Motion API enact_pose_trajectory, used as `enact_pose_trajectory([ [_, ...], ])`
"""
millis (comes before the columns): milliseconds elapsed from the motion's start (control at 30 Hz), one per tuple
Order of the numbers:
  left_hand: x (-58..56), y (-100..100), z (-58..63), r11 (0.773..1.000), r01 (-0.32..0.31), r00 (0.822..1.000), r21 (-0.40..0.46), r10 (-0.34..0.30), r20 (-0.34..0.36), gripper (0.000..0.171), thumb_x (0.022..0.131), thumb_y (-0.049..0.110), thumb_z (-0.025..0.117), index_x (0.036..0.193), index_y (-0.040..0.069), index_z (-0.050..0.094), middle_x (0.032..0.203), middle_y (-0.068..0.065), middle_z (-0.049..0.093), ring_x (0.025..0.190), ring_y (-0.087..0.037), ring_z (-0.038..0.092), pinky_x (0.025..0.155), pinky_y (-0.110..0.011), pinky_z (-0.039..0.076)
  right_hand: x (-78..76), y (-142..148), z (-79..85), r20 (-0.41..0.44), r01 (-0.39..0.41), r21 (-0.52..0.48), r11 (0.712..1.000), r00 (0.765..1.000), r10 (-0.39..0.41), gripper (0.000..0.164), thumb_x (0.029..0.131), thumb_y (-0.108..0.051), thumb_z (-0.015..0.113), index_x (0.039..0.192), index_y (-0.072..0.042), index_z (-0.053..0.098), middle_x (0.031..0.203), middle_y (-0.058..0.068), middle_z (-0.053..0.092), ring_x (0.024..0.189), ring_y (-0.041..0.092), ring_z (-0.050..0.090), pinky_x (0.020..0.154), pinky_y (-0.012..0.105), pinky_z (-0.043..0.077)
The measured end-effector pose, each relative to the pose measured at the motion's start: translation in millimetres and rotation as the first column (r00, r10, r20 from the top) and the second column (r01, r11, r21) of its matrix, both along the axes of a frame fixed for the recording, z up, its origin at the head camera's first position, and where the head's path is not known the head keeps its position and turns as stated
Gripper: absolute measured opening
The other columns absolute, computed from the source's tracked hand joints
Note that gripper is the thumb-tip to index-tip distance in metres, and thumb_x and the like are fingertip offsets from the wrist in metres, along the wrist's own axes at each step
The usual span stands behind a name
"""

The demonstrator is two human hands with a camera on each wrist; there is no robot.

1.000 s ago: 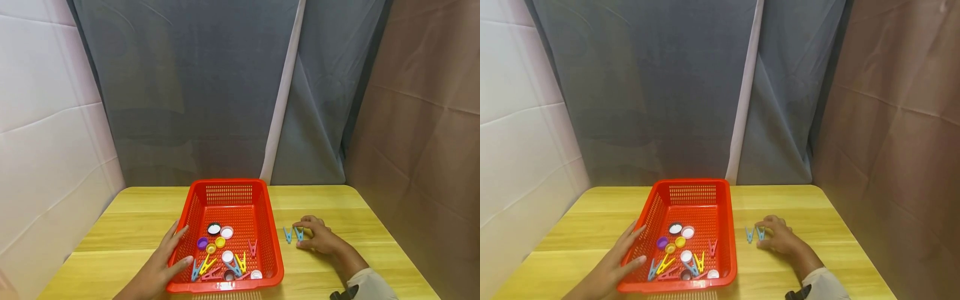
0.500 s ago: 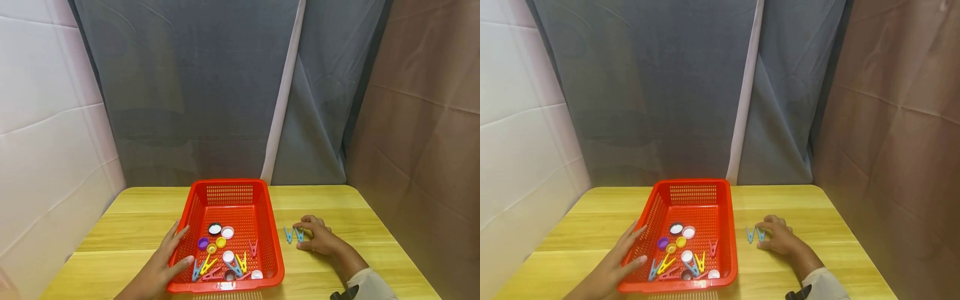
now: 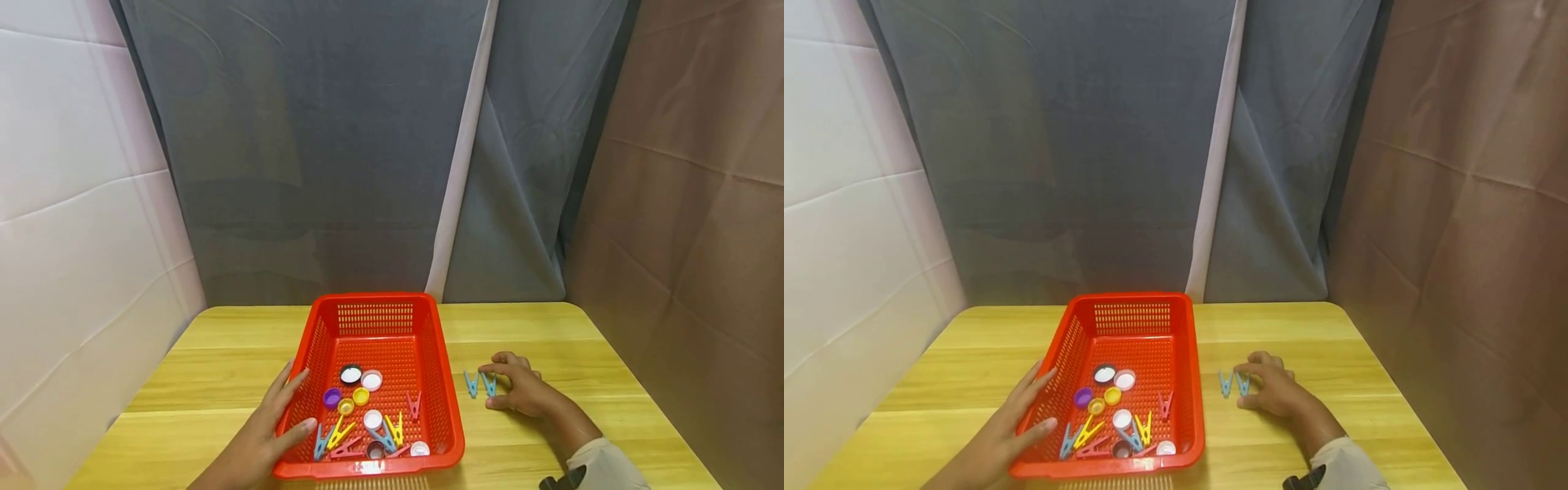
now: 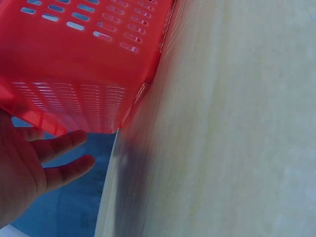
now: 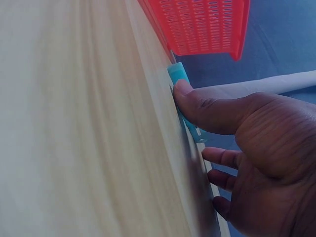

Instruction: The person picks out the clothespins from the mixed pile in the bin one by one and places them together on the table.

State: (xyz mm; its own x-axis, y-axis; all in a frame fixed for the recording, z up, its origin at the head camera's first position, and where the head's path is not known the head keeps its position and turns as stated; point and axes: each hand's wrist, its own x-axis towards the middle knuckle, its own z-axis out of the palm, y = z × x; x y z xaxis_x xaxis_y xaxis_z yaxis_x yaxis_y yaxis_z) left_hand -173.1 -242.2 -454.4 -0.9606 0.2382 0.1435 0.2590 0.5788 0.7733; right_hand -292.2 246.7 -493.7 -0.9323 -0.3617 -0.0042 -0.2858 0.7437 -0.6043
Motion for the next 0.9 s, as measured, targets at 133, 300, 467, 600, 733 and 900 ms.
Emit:
enact_pose_trajectory([
  [133, -0.2, 0.0, 2.1, 1.0, -0.009, 0.999, 0.001, 0.009, 0.039, 0.08, 0.106, 0.034, 0.069, 0.172, 0.009, 0.031, 0.183, -0.023, 0.002, 0.155, -0.065, 0.031, 0.099, -0.056, 0.066, -0.4, 0.8, 0.0, 0.007, -0.003, -0.004, 1.0, 1.0, 0.003, 0.065, 0.084, -0.03, 0.096, 0.143, -0.017, 0.072, 0.158, 0.022, 0.048, 0.146, 0.049, 0.039, 0.109, 0.081, 0.031],
  [300, -0.1, 0.2, 2.1, 1.0, -0.008, 0.999, 0.011, 0.007, 0.043, 0.08, 0.106, 0.033, 0.07, 0.172, 0.008, 0.032, 0.183, -0.023, 0.003, 0.155, -0.064, 0.03, 0.098, -0.05, 0.067, -1.2, 1.1, -1.0, 0.008, 0.001, 0.006, 1.0, 1.0, -0.001, 0.069, 0.082, -0.031, 0.097, 0.144, -0.015, 0.07, 0.159, 0.022, 0.048, 0.146, 0.049, 0.039, 0.11, 0.081, 0.032],
  [467, -0.9, 0.1, 1.2, 1.0, -0.008, 0.998, 0.023, 0.007, 0.061, 0.081, 0.105, 0.035, 0.07, 0.172, 0.01, 0.031, 0.183, -0.022, 0.002, 0.156, -0.064, 0.029, 0.097, -0.048, 0.068, -1.4, 0.5, 1.6, 0.005, 0.004, 0.008, 1.0, 1.0, -0.004, 0.074, 0.08, -0.03, 0.099, 0.145, -0.012, 0.069, 0.159, 0.021, 0.048, 0.146, 0.049, 0.039, 0.11, 0.082, 0.032],
  [600, -1.2, -0.6, -0.7, 1.0, -0.006, 0.999, 0.015, 0.005, 0.052, 0.081, 0.106, 0.034, 0.07, 0.172, 0.01, 0.031, 0.183, -0.022, 0.002, 0.155, -0.063, 0.029, 0.097, -0.047, 0.067, -0.9, 0.5, 3.7, 0.008, -0.009, -0.008, 1.0, 1.0, 0.009, 0.078, 0.079, -0.028, 0.1, 0.146, -0.008, 0.065, 0.158, 0.023, 0.049, 0.146, 0.05, 0.039, 0.114, 0.085, 0.031],
  [733, -1.1, -1.4, -2.3, 1.0, -0.003, 1.0, -0.004, 0.003, 0.024, 0.08, 0.105, 0.033, 0.07, 0.172, 0.008, 0.032, 0.183, -0.023, 0.004, 0.155, -0.063, 0.031, 0.097, -0.046, 0.067, -0.1, 0.2, 6.1, 0.02, -0.032, -0.025, 0.999, 0.999, 0.033, 0.086, 0.077, -0.025, 0.101, 0.15, -0.003, 0.061, 0.156, 0.025, 0.05, 0.147, 0.052, 0.041, 0.12, 0.079, 0.036],
  [900, -0.9, -2.0, -1.4, 1.0, 0.004, 0.999, 0.029, -0.005, 0.043, 0.08, 0.106, 0.032, 0.07, 0.172, 0.009, 0.032, 0.183, -0.022, 0.002, 0.153, -0.063, 0.032, 0.094, -0.04, 0.068, 2.9, -2.1, 16.9, 0.037, -0.023, -0.041, 0.999, 0.999, 0.025, 0.097, 0.075, -0.024, 0.102, 0.155, 0.001, 0.054, 0.157, 0.029, 0.046, 0.148, 0.053, 0.045, 0.123, 0.073, 0.039],
])
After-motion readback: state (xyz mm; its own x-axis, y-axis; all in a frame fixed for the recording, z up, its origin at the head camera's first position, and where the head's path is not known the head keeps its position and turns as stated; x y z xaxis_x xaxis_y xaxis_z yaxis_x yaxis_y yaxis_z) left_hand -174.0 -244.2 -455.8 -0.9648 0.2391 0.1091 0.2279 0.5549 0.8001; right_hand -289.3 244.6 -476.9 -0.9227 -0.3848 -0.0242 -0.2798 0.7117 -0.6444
